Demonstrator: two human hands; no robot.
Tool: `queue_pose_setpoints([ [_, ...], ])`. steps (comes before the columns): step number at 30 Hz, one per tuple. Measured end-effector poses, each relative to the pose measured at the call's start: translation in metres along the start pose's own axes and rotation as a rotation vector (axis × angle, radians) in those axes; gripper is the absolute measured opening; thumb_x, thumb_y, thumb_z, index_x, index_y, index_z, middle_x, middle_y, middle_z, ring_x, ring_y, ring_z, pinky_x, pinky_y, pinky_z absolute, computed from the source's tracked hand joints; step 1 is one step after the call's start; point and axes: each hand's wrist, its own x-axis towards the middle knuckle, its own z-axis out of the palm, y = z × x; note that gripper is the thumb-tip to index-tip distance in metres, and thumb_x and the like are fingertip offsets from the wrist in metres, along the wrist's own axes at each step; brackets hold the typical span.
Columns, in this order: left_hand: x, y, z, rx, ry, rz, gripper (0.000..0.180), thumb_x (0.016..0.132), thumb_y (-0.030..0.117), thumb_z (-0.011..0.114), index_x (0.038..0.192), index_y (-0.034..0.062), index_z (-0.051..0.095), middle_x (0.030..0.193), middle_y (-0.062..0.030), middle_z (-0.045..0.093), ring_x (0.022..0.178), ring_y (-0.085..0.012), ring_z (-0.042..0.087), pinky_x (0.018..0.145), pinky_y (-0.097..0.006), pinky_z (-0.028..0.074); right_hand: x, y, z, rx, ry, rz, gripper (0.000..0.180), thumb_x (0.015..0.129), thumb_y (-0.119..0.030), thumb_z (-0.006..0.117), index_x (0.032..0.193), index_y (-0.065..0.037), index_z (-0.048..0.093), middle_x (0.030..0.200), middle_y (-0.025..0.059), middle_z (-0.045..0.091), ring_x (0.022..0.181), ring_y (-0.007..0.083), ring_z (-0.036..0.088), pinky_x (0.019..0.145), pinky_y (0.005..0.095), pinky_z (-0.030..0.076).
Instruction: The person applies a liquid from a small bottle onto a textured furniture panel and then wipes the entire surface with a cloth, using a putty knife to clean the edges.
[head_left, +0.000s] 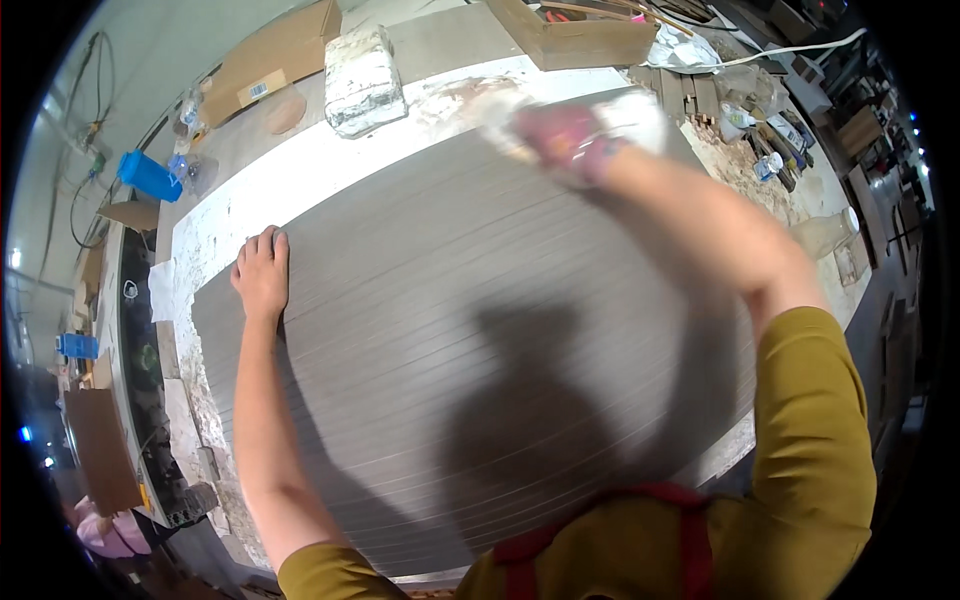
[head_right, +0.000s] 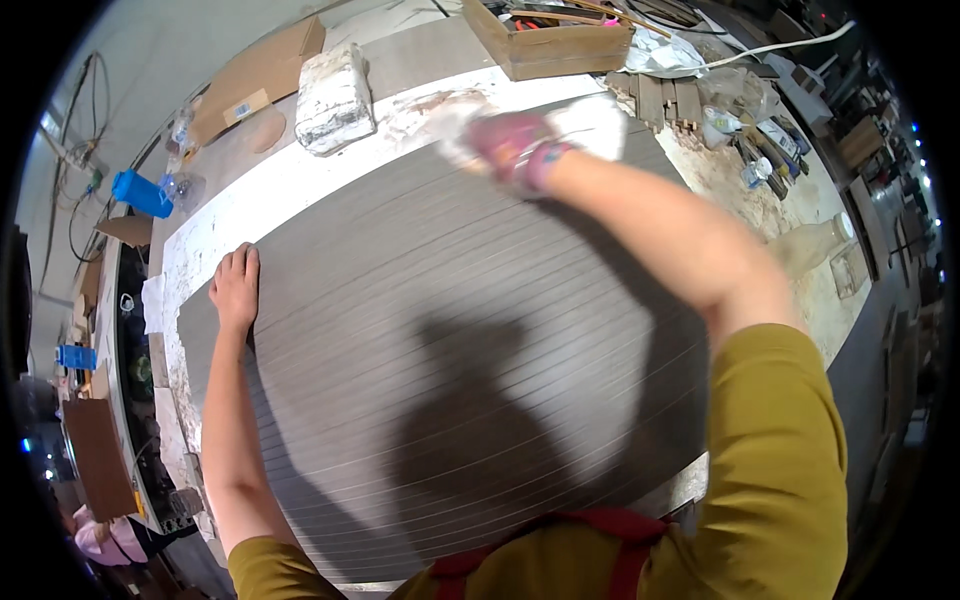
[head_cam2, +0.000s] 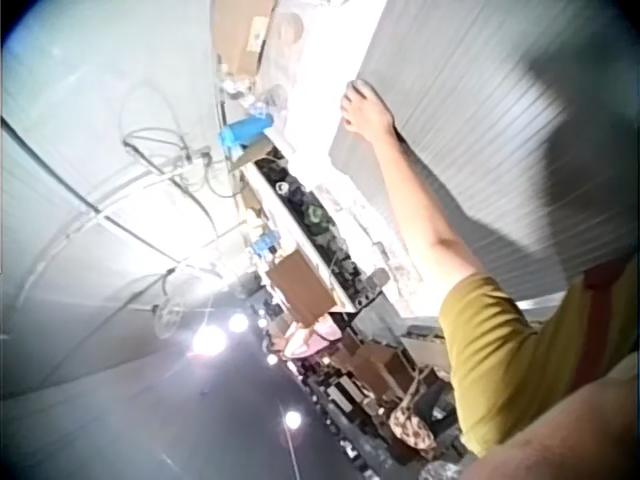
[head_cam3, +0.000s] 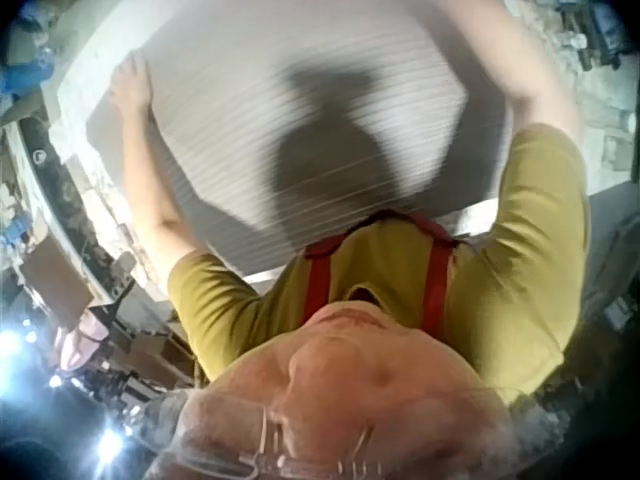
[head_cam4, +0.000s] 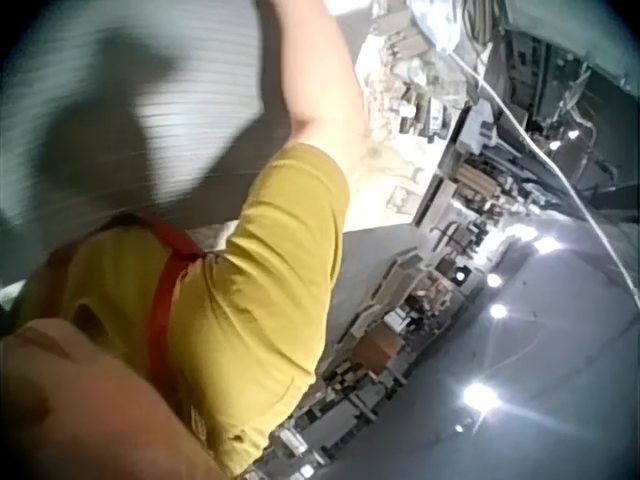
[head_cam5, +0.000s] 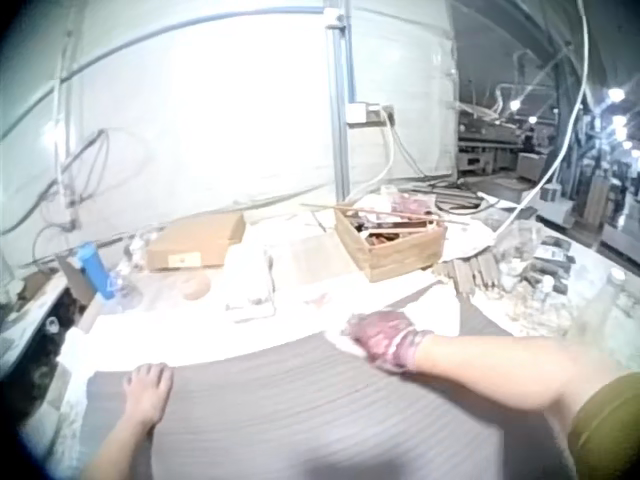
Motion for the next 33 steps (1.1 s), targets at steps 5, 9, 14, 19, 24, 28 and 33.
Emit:
queue_pose_setpoints([
  [5,0.006,0.012,0.005,0.011,0.004,0.018,0.043,0.095,0.044,0.037,0.126,0.0177,0.052,0.123,-0.0056,0.052,0.123,-0.025,0.043,0.105,-0.049,0.027,-0.016,0.04,0.008,-0.116,-0.057,0.19,0.024,0.089,-0.015,0.047,0.1,-0.002,0.062,0.091,0.0211,0.067,0.084,0.0333,0.067,0.074,0.0425,0.052],
  [9,0.004,0.005,0.004,0.018,-0.035,-0.036,0.043,0.096,0.043,0.036,0.128,0.0183,0.051,0.126,-0.0071,0.051,0.125,-0.0259,0.041,0.105,-0.052,0.026,0.018,-0.104,0.026,0.273,0.104,-0.079,0.026,0.085,-0.015,0.049,0.107,-0.003,0.056,0.087,0.0175,0.064,0.085,0.0346,0.063,0.073,0.0446,0.05],
  [14,0.005,-0.007,0.004,0.008,-0.059,-0.009,0.044,0.097,0.043,0.034,0.131,0.0196,0.049,0.131,-0.0065,0.049,0.127,-0.0263,0.04,0.105,-0.052,0.026,0.016,-0.09,0.012,0.303,0.052,0.024,0.03,0.085,-0.021,0.053,0.11,-0.003,0.056,0.097,0.0161,0.065,0.09,0.0321,0.064,0.078,0.0427,0.05],
  [19,0.007,0.005,0.003,0.009,-0.041,0.016,0.045,0.097,0.044,0.033,0.13,0.0183,0.05,0.132,-0.005,0.049,0.127,-0.0252,0.041,0.105,-0.05,0.026,-0.082,0.122,-0.003,-0.004,-0.053,0.538,0.027,0.079,-0.01,0.061,0.105,-0.003,0.057,0.092,0.0209,0.065,0.087,0.035,0.065,0.074,0.0416,0.051],
  [24,0.011,0.015,0.006,0.11,-0.013,0.04,0.043,0.096,0.041,0.034,0.131,0.0188,0.047,0.125,-0.0043,0.052,0.121,-0.0232,0.045,0.101,-0.048,0.033,-0.07,0.044,0.033,0.114,0.135,0.324,0.027,0.083,-0.015,0.055,0.109,-0.006,0.056,0.106,0.0168,0.064,0.091,0.0344,0.064,0.074,0.0435,0.051],
  [28,0.015,-0.02,0.024,0.11,-0.023,0.083,0.044,0.096,0.041,0.034,0.132,0.0194,0.047,0.125,-0.0037,0.051,0.121,-0.0225,0.045,0.1,-0.046,0.034,-0.069,-0.135,0.038,0.767,-0.067,-0.141,0.043,0.09,-0.028,0.047,0.129,-0.008,0.046,0.123,0.0153,0.055,0.108,0.0295,0.057,0.093,0.0404,0.045],
  [33,0.01,-0.019,0.017,0.077,0.012,0.065,0.045,0.097,0.043,0.032,0.131,0.019,0.048,0.127,-0.0031,0.052,0.123,-0.0227,0.044,0.102,-0.045,0.032,-0.118,-0.054,0.036,0.411,0.158,0.073,0.023,0.088,-0.017,0.048,0.107,-0.009,0.057,0.099,0.0154,0.063,0.09,0.0332,0.062,0.077,0.0428,0.05],
])
